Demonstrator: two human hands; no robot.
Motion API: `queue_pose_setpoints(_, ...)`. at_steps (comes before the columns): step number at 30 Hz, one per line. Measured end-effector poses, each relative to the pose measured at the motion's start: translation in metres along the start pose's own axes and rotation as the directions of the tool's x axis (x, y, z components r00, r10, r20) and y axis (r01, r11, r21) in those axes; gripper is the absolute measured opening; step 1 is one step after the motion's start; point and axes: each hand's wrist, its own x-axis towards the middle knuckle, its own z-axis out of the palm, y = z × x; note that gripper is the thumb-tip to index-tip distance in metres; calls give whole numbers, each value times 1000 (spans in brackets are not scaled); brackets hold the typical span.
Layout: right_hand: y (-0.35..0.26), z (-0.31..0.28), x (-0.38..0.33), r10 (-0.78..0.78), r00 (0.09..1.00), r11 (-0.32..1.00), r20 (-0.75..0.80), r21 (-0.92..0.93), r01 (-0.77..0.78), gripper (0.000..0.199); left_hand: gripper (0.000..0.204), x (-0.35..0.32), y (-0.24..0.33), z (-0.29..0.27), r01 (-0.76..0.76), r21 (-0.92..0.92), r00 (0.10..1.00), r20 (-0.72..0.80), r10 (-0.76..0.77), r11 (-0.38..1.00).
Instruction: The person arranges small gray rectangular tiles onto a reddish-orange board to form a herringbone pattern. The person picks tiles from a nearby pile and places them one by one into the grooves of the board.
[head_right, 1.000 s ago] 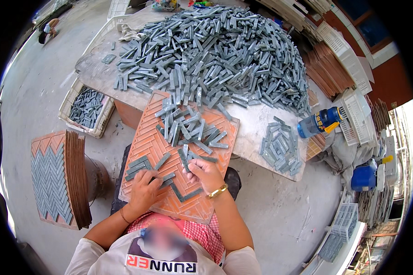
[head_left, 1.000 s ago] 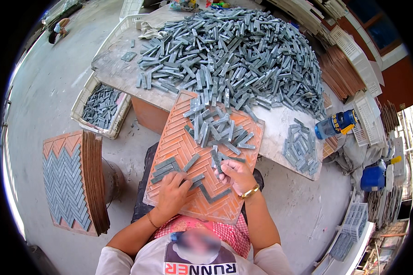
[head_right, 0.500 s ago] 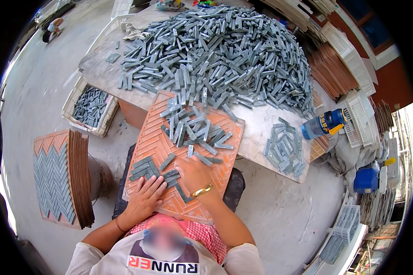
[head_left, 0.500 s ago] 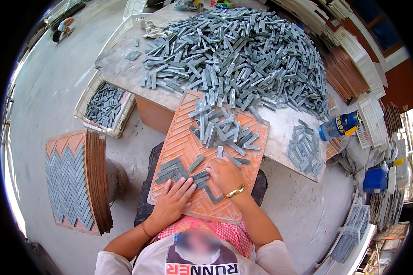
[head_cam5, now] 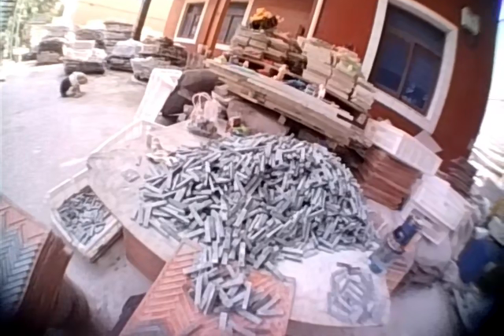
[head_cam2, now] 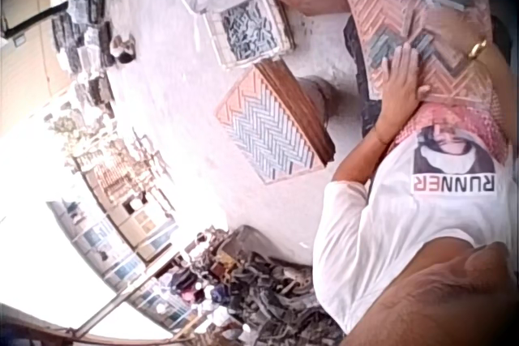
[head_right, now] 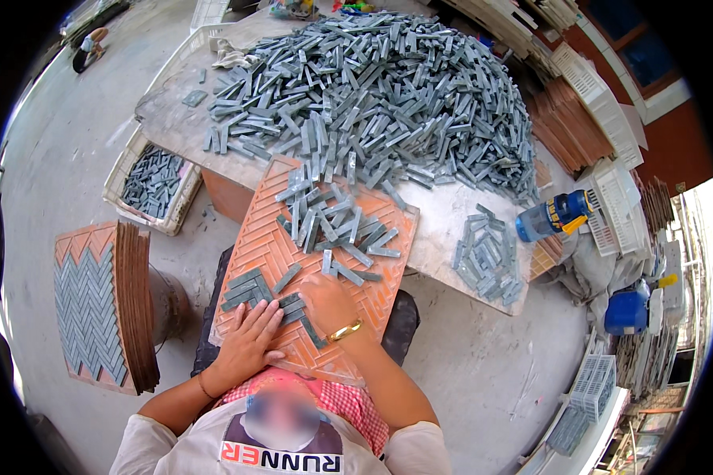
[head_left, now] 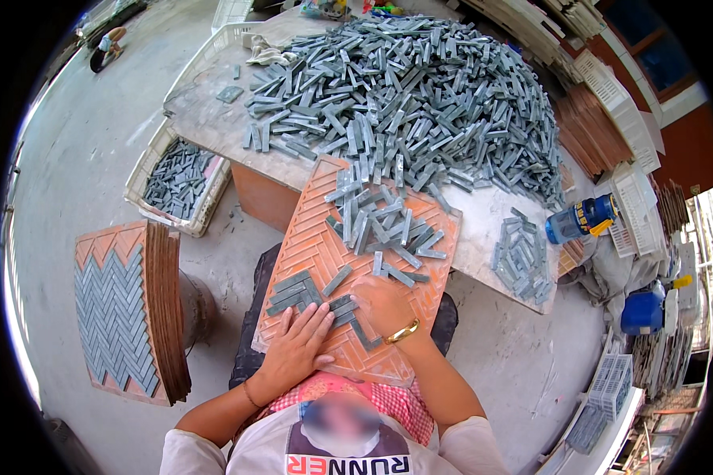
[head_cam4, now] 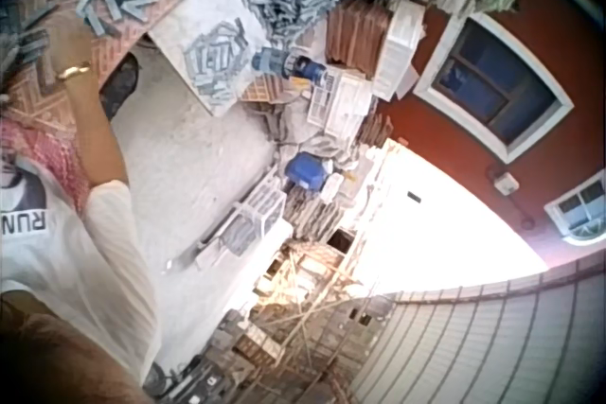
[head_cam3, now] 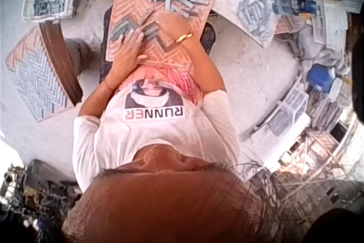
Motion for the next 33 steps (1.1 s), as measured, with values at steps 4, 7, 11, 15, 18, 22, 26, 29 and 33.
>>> queue_pose_setpoints(4,6,-18,1,76,995,991,-62,114,-69,11,67,-15,-12,-12,78,-19,977,-200,-80,997)
queue_pose_setpoints(7,7,-10,-2,20,999,999,-39,43,-19,13,62,-29,-20,-18,207,-5,952,-228,-203,978)
queue_pose_setpoints(11,5,-3,-2,24,997,998,67,-59,-20,18,62,-35,-21,-20,235,-19,946,-226,-233,972)
queue_pose_setpoints(15,-12,-17,15,-52,996,992,-76,-116,43,21,65,-31,-13,-20,181,-46,955,-231,-186,982)
queue_pose_setpoints(18,-6,-5,29,-181,980,975,-83,-144,168,21,64,-24,-7,-17,141,-65,964,-217,-152,988)
queue_pose_setpoints(22,4,-2,35,-185,979,972,86,-132,195,21,64,-26,-5,-15,116,-113,962,-233,-140,987)
queue_pose_setpoints(26,-5,-1,31,-51,999,999,10,-9,51,24,64,-30,-14,-13,147,-150,948,-262,-182,978)
queue_pose_setpoints(29,-24,11,30,182,980,975,84,117,-191,28,63,-30,-13,-13,136,-142,948,-267,-171,980)
queue_pose_setpoints(33,-32,32,32,219,976,969,13,116,-219,32,60,-20,-11,-17,90,-155,944,-300,-134,984)
